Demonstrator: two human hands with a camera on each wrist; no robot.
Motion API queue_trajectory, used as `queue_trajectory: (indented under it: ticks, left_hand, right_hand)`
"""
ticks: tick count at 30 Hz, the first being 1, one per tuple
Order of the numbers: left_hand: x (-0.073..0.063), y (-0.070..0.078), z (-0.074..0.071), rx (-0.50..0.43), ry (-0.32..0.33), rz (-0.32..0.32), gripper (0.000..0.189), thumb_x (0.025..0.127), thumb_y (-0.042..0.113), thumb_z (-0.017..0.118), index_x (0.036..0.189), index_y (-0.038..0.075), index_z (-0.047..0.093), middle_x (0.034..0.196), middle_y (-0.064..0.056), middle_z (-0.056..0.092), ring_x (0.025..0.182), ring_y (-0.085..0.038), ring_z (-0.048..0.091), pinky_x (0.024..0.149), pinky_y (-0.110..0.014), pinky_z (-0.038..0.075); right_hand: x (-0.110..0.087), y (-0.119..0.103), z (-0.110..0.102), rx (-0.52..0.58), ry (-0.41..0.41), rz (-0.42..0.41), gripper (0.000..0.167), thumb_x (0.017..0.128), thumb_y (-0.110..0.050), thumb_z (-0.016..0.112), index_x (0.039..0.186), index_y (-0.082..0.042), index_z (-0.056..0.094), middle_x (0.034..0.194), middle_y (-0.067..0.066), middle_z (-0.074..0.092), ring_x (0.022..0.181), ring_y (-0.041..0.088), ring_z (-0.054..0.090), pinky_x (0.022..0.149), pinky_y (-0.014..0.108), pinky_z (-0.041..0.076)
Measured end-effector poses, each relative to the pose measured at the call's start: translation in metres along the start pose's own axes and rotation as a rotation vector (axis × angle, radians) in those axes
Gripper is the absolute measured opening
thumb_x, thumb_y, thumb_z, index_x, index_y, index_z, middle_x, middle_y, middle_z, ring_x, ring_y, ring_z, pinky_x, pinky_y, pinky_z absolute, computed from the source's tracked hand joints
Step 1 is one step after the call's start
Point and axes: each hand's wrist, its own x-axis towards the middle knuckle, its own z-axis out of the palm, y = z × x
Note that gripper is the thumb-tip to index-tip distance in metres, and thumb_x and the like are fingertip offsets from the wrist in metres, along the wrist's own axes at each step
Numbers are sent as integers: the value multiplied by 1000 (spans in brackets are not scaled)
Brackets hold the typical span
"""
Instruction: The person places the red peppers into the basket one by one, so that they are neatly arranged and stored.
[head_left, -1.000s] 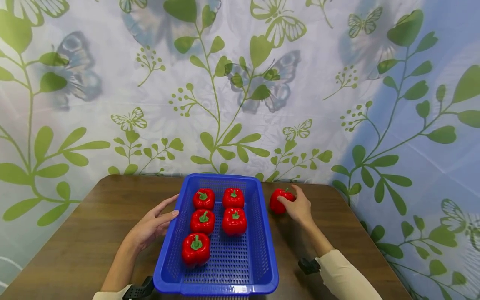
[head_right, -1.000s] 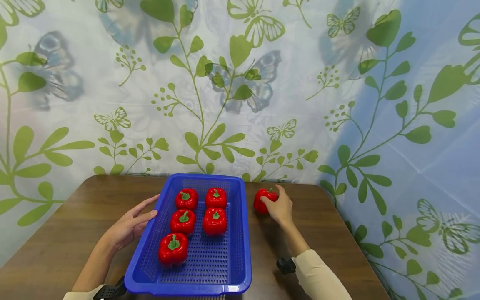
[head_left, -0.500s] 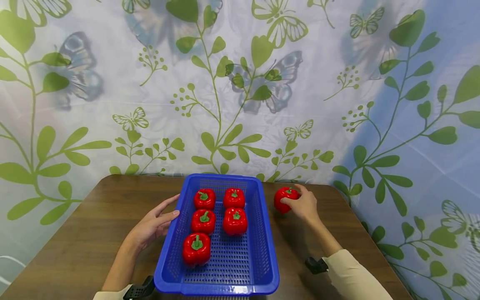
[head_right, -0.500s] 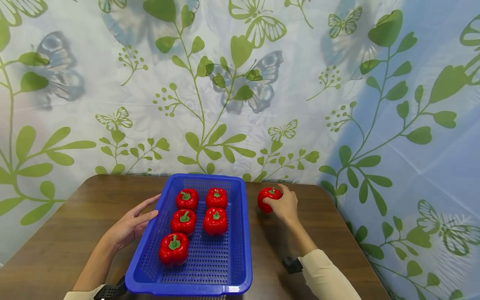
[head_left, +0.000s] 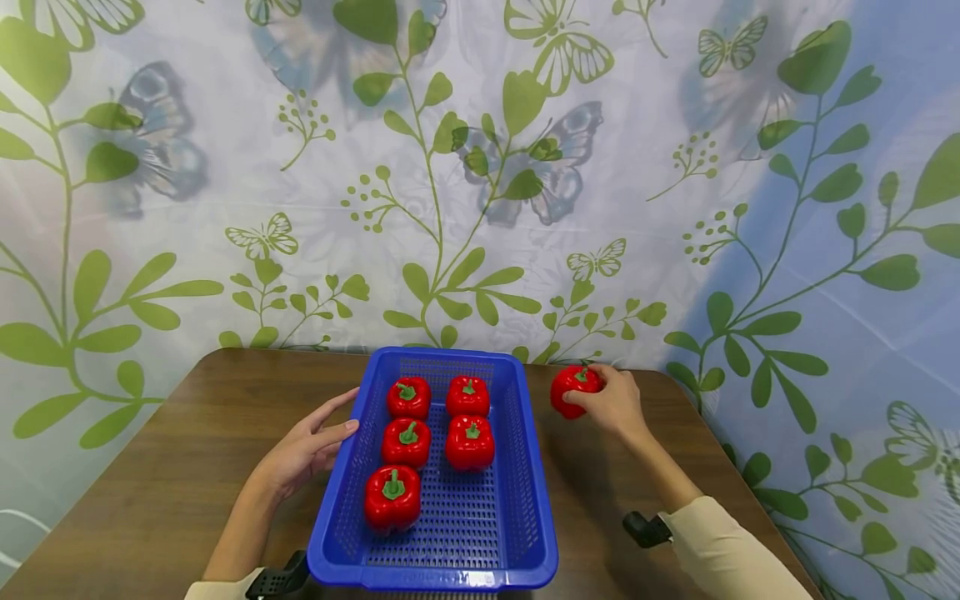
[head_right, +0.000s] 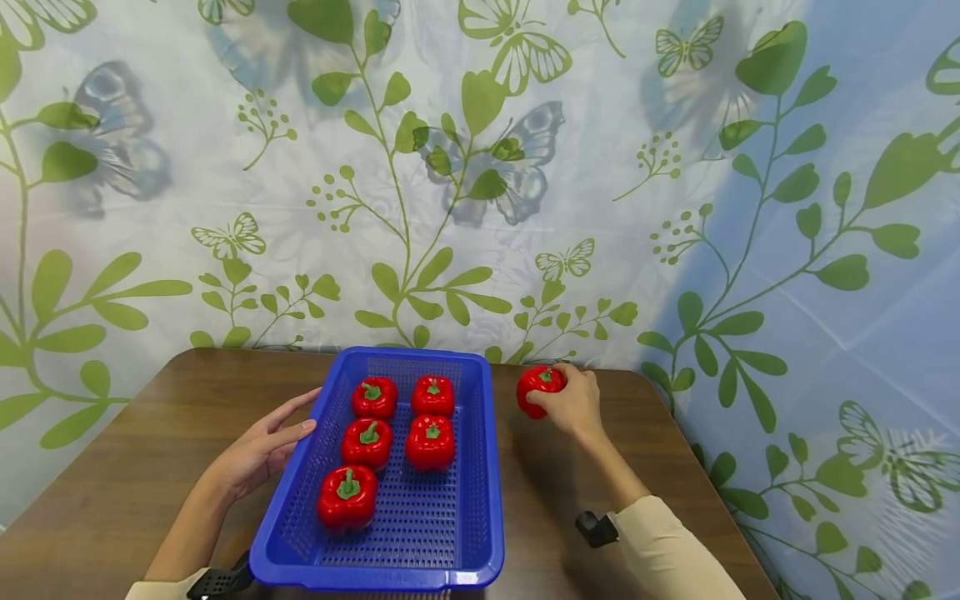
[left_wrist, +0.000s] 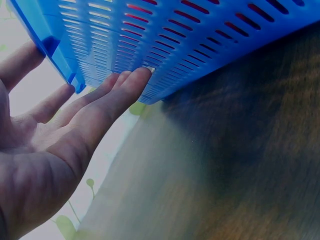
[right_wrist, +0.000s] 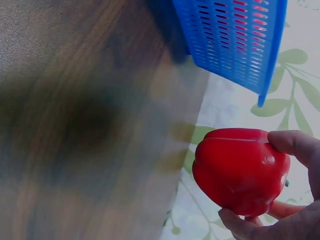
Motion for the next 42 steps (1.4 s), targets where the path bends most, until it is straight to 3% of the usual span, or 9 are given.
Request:
queue_trajectory:
  ticks: [11,20,31,42]
  left_hand:
    - [-1,2,2,9,19,-9,66,107,19,49,164,26,17,147,-23,55,123,-36,65,95,-49,58]
    - [-2,3,0,17,1,10,66,107,19,49,164,24,16,148,-22,54,123,-36,66,94,-49,58]
    - [-1,3,-1,18,7,-2,67,107,19,49,164,25,16,150,-24,51,125,-35,64,95,-48,58]
    - [-1,3,1,5,12,-14,66,107,19,49,164,25,16,148,-22,54,123,-35,66,95,-50,58]
  right_hand:
    - [-3,-27,-18,-24,-16,-111,63,85,-35,78,134,0,61,127,23,67,112,40,62,87,51,59]
    - [-12,-54,-26,5,-52,-165,62,84,-36,79,133,-3,61,125,21,68,108,37,66,85,47,61]
    - [-28,-88,-25,76,-151,-248,64,81,-36,82,133,-3,62,114,15,72,95,27,69,72,33,60]
    - [-42,-108,-18,82,-252,-299,65,78,-39,85,133,-11,64,113,5,73,101,24,70,80,35,59]
